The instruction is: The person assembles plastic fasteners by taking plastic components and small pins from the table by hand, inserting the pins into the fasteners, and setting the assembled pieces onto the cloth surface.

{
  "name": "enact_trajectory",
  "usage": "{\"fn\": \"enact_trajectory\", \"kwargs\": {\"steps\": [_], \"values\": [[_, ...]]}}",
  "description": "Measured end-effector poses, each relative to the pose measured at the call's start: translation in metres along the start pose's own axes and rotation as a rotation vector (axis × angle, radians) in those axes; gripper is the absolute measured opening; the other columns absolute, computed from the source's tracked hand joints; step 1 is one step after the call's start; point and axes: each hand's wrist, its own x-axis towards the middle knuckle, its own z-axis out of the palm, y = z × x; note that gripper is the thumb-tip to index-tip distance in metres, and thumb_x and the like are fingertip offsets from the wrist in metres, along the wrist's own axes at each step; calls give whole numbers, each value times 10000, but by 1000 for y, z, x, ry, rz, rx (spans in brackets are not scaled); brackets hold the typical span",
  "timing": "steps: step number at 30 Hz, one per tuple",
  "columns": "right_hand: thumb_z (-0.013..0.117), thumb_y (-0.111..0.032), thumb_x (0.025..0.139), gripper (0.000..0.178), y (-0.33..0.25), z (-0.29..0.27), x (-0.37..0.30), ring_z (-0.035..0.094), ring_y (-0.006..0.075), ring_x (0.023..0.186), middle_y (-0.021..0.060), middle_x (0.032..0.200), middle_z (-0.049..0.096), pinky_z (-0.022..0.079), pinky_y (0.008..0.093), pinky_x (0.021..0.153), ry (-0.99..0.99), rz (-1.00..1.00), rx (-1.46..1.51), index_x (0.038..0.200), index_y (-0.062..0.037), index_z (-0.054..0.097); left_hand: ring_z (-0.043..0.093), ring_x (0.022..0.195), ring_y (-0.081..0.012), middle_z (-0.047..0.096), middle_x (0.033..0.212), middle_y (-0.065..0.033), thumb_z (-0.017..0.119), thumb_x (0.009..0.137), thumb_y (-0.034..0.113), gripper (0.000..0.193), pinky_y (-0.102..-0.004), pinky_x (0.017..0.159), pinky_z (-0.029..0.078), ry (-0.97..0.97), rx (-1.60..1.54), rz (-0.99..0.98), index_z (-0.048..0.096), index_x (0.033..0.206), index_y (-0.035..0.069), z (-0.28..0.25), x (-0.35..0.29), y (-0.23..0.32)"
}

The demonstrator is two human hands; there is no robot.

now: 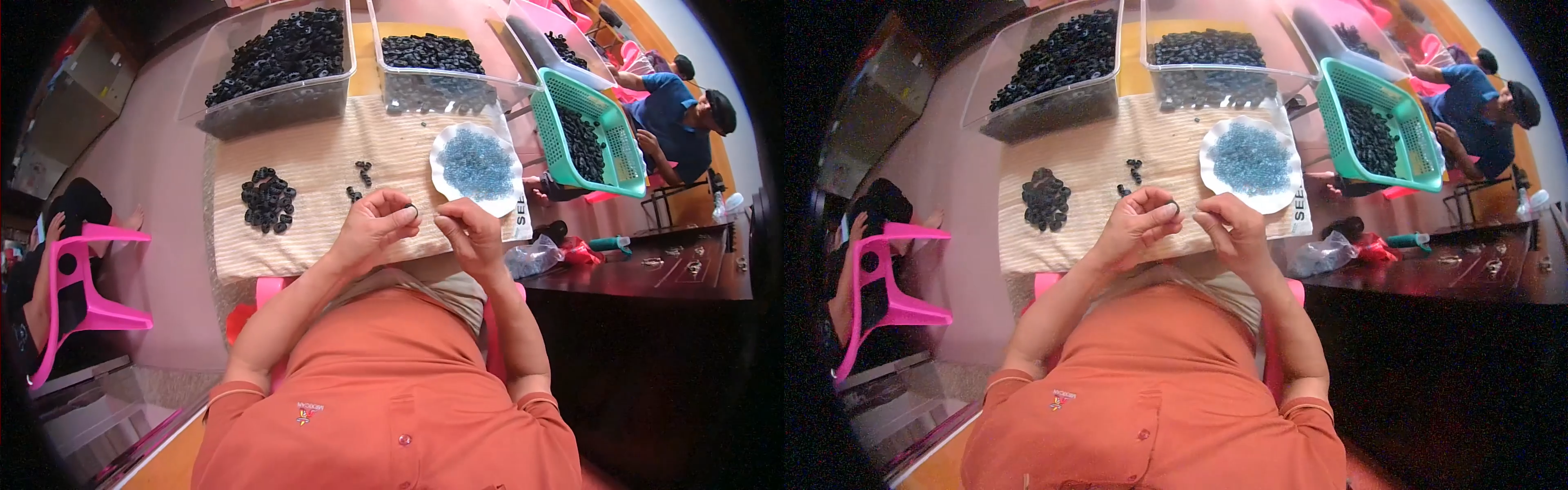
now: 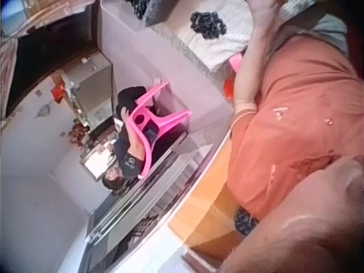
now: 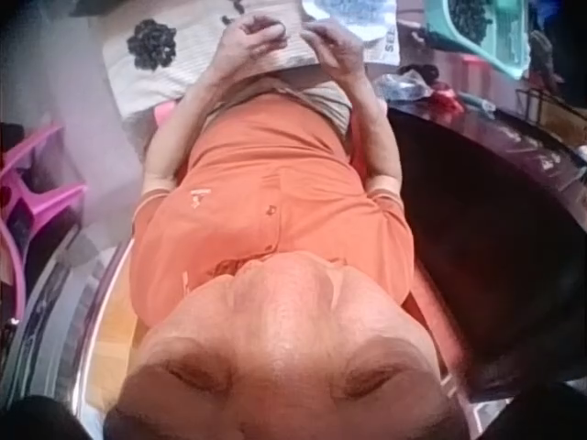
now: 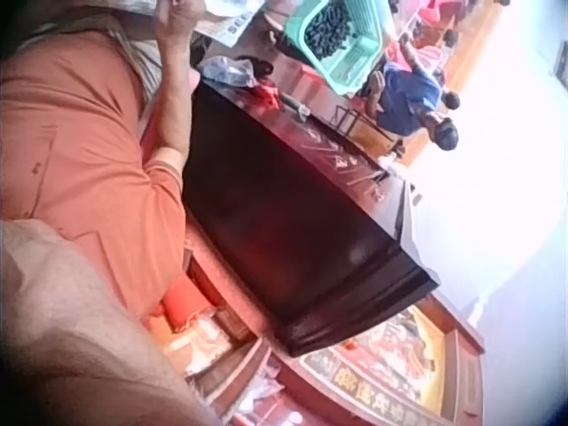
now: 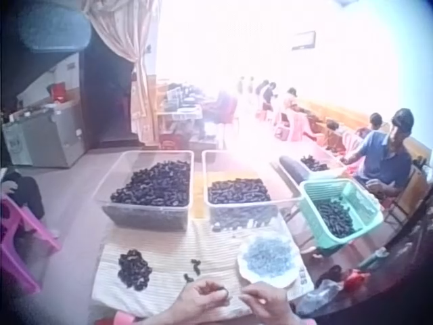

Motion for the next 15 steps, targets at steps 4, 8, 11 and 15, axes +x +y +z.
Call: {"fn": "enact_trajectory", "kwargs": {"steps": [4,8,11,15], "values": [[746,18,924,105,0,14,-2,616,148,773,88,893,680,482,270,673,-12,-16,76,1018,23,700,718,937,-138,725,1027,-39,722,992,101,158,-305,884,615,24,-163,-61,653,1132,77,-3,-3,-6],[750,20,903,109,-3,22,-1,651,192,755,121,894,692,510,297,660,-9,-30,48,1002,22,705,717,957,-139,724,1046,-43,723,991,99,159,-309,886,615,27,-198,-72,656,1133,76,2,-8,-4],[749,21,900,106,-2,26,0,663,211,750,132,889,698,520,300,659,10,-105,18,999,23,709,714,980,-145,722,1069,-45,723,990,97,156,-311,881,618,59,-199,-78,656,1129,75,6,-12,-1],[768,-14,908,89,4,25,-7,659,148,757,100,858,688,510,277,642,7,74,147,974,13,714,704,973,-144,704,1067,-28,730,984,98,142,-313,868,623,18,-197,-121,663,1108,80,3,-14,-8]]}}
